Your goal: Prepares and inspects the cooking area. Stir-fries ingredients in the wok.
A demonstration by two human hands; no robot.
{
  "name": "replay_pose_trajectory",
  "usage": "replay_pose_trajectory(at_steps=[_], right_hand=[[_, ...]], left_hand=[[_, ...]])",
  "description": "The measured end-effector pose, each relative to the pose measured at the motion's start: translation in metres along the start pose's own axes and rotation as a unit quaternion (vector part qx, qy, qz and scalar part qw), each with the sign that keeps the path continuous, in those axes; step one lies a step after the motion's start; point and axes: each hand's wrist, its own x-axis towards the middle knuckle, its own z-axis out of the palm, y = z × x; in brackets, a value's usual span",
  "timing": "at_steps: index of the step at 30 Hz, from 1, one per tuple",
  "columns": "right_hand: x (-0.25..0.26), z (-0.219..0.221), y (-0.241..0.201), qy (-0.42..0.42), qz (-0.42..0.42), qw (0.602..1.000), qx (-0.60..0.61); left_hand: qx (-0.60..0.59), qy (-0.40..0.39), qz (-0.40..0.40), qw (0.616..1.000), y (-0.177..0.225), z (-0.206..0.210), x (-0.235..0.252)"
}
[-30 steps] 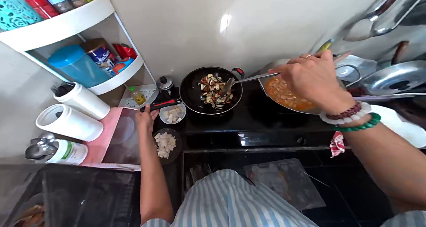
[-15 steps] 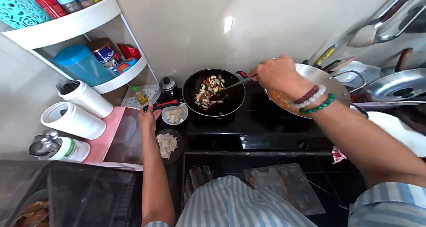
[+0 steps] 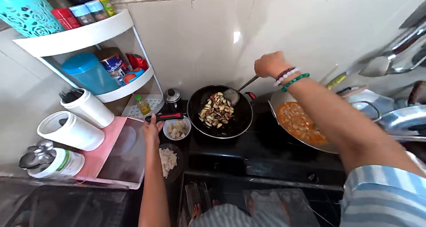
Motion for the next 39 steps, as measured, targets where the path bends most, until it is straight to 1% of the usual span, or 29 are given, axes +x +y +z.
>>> replay_pose_trajectory(at_steps=[1,3,5,7,9,11,14,18,21,23,25,27,28,30,32,35,37,39], right_hand=[[0.017,0.018,0.007,0.009,-0.012,0.999,0.030],[0.042,0.045,0.020,0.002,-0.053,0.997,0.063],[0.039,0.051,0.021,0.014,-0.093,0.993,0.072],[0.013,0.047,0.015,0.071,-0.124,0.988,0.062],[-0.019,0.029,0.009,0.130,-0.150,0.980,0.030],[-0.043,0.012,0.009,0.149,-0.161,0.976,0.000],[-0.042,0.005,0.023,0.156,-0.158,0.975,-0.002],[0.001,0.023,0.038,0.136,-0.118,0.984,-0.011],[0.042,0.036,0.035,0.100,-0.117,0.988,0.011],[0.076,0.039,0.025,0.064,-0.140,0.987,0.038],[0.112,0.035,0.007,0.039,-0.186,0.981,0.049],[0.132,0.027,-0.016,0.040,-0.245,0.968,0.045],[0.131,0.019,-0.028,0.050,-0.272,0.960,0.035],[0.111,0.004,-0.048,0.093,-0.321,0.942,0.008],[0.072,-0.006,-0.053,0.152,-0.347,0.925,-0.018],[-0.004,0.004,-0.029,0.237,-0.362,0.902,0.002],[-0.045,0.021,-0.006,0.267,-0.345,0.900,0.020],[-0.069,0.029,0.014,0.277,-0.320,0.906,0.033]], left_hand=[[0.002,0.002,0.000,1.000,0.001,0.001,0.000],[0.013,0.004,-0.002,1.000,0.004,0.003,-0.001],[0.024,0.007,-0.005,1.000,0.004,0.002,-0.003],[0.026,-0.002,-0.007,1.000,-0.001,-0.003,-0.004],[0.028,-0.009,-0.001,1.000,-0.002,-0.003,-0.002],[0.026,-0.009,0.006,1.000,-0.002,-0.003,-0.001],[0.029,-0.023,0.009,0.999,-0.004,-0.007,-0.008],[0.011,-0.011,0.008,1.000,-0.005,-0.004,-0.004],[0.014,0.003,-0.003,1.000,-0.001,-0.002,0.001],[0.012,0.005,-0.007,1.000,0.000,-0.001,0.004],[0.007,0.005,-0.008,1.000,0.003,0.002,0.007],[0.007,0.012,-0.013,1.000,0.005,0.005,0.005],[0.008,0.015,-0.012,1.000,0.005,0.005,0.005],[0.013,0.015,-0.012,1.000,0.003,0.003,0.004],[0.018,0.000,-0.007,1.000,0.002,0.000,0.002],[0.016,-0.017,-0.001,1.000,-0.002,-0.004,-0.002],[0.010,-0.020,-0.002,1.000,-0.003,-0.005,-0.002],[0.004,-0.016,0.001,1.000,-0.002,-0.002,-0.001]])
